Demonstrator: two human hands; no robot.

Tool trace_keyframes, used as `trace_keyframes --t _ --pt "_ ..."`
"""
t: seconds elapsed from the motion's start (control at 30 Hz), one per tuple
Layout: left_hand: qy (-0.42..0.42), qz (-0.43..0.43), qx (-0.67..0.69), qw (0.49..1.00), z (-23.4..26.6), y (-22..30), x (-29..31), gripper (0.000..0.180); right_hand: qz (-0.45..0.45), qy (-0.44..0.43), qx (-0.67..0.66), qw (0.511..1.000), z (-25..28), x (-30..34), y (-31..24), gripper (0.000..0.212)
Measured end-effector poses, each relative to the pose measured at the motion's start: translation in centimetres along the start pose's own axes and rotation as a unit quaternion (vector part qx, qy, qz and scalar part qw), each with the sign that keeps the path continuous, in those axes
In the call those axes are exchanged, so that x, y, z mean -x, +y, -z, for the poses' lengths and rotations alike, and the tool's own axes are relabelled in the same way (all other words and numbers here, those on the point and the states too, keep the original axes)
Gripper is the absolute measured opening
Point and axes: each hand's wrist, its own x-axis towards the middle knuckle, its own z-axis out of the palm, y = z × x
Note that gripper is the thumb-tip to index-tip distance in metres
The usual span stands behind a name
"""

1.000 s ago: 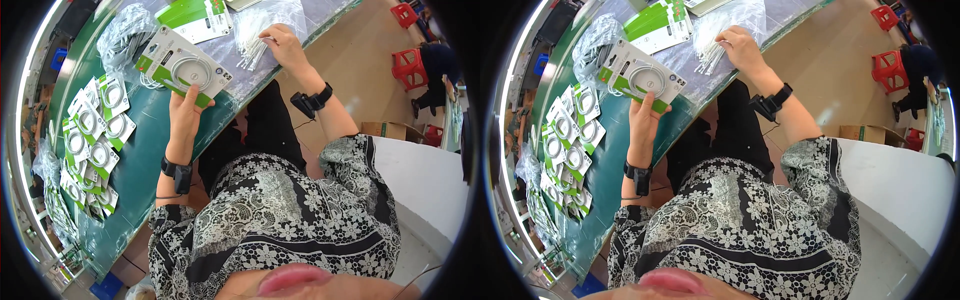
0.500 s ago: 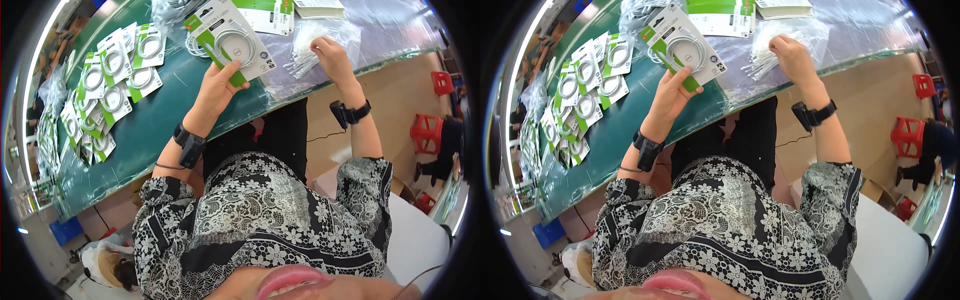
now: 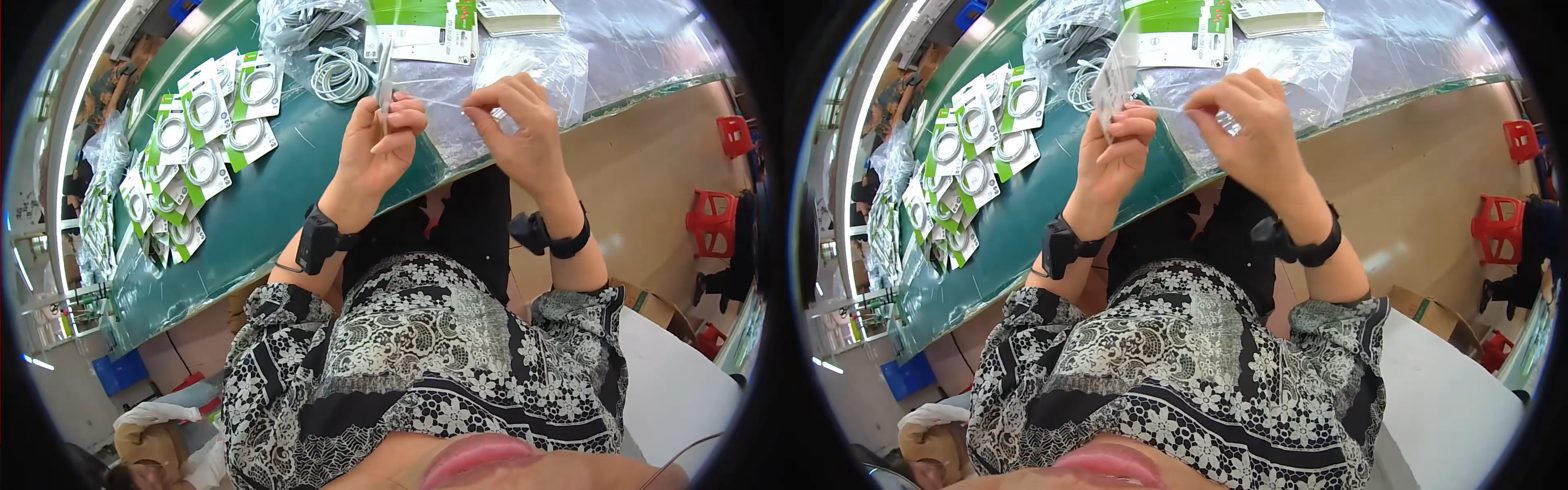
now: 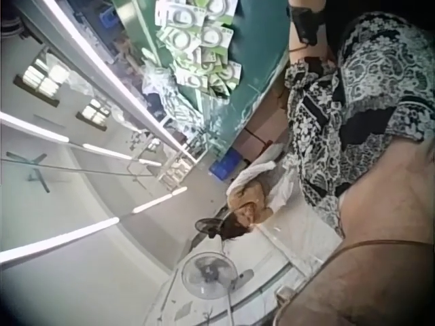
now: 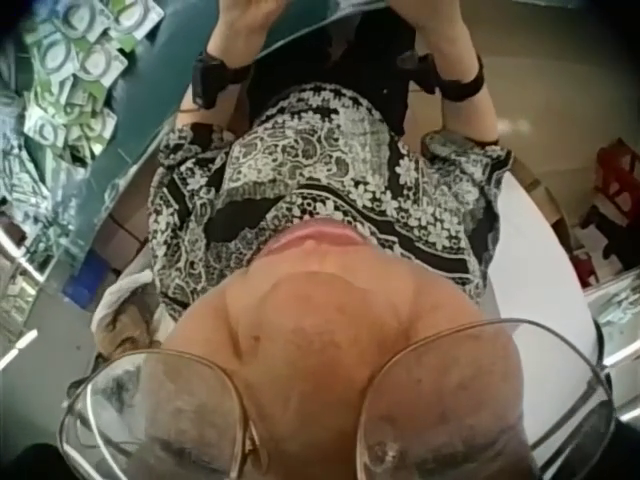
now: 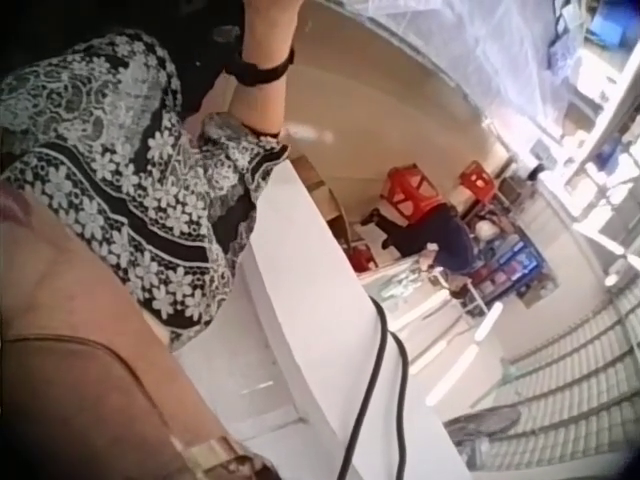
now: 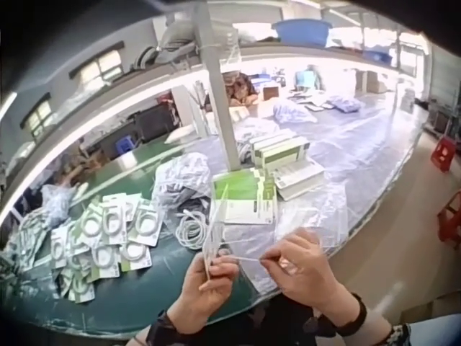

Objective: The person packages USB cables by inserting a cable into a cardboard backing and securing it with a plastic zip tie. They thread the tie through the holes, pull it tight around the cable, and place the finished item into a cardboard box.

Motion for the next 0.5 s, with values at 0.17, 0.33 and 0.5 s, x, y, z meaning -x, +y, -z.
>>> trace_keyframes --t 0.17,0.33,0.5 --pt "-0.036 0.026 0.099 0.994 -0.8 -1.6 -0.5 0.015 0.022 0.042 0.040 0.998 0.1 -0.8 -2.4 0.013" --pt "-0.074 0.038 0.117 0.990 -1.0 -1.9 -0.7 0.016 0.020 0.057 0.020 0.998 -0.2 -0.6 -2.6 0.014" --pt "-0.074 0.038 0.117 0.990 -0.9 -1.9 -0.8 0.015 0.019 0.060 0.021 0.998 -0.3 -0.6 -2.4 0.014"
